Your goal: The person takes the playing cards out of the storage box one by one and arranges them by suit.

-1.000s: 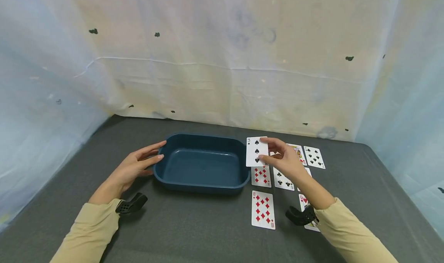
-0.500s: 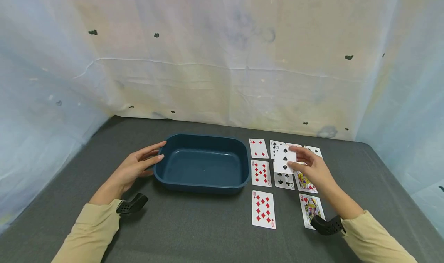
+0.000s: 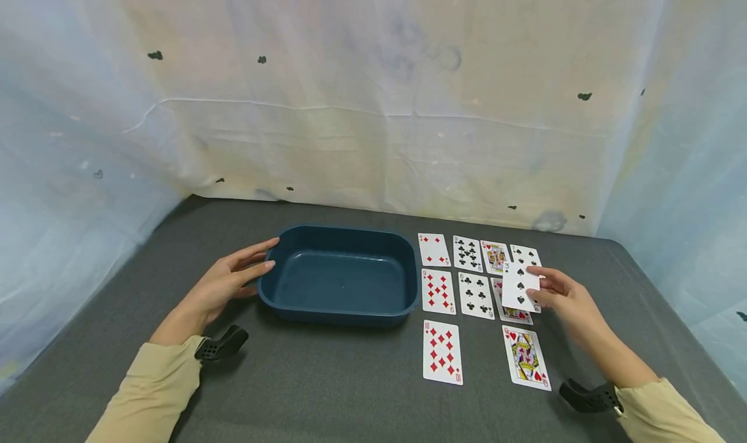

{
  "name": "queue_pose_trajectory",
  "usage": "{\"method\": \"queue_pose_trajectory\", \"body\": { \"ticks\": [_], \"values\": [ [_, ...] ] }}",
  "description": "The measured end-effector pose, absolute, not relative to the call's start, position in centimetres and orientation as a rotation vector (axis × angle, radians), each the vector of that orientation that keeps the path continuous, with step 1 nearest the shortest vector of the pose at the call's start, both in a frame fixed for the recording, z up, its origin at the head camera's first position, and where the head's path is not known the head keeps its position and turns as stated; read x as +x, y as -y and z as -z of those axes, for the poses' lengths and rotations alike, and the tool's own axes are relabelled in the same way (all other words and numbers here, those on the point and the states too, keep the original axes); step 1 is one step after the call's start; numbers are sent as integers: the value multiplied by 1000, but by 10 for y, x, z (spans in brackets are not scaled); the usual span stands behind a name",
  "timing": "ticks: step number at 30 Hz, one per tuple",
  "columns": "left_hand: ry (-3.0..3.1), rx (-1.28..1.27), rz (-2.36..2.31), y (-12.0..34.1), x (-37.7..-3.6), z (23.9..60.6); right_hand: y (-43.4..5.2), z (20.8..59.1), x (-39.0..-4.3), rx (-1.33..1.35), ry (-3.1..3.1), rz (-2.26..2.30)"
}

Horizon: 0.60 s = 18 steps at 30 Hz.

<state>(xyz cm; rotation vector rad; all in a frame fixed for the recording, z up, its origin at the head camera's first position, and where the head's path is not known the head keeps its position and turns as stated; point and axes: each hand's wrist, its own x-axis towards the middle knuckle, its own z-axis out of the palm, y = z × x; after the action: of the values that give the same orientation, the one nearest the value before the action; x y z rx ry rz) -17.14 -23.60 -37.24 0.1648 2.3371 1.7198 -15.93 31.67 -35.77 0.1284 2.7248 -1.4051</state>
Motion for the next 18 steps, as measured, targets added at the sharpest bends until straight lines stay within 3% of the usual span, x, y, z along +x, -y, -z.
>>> {"method": "queue_pose_trajectory", "body": {
  "ticks": [18],
  "values": [
    [-2323, 136, -1732, 234, -171, 371, -352, 373, -148, 336, -2774, 1220]
  ]
}}
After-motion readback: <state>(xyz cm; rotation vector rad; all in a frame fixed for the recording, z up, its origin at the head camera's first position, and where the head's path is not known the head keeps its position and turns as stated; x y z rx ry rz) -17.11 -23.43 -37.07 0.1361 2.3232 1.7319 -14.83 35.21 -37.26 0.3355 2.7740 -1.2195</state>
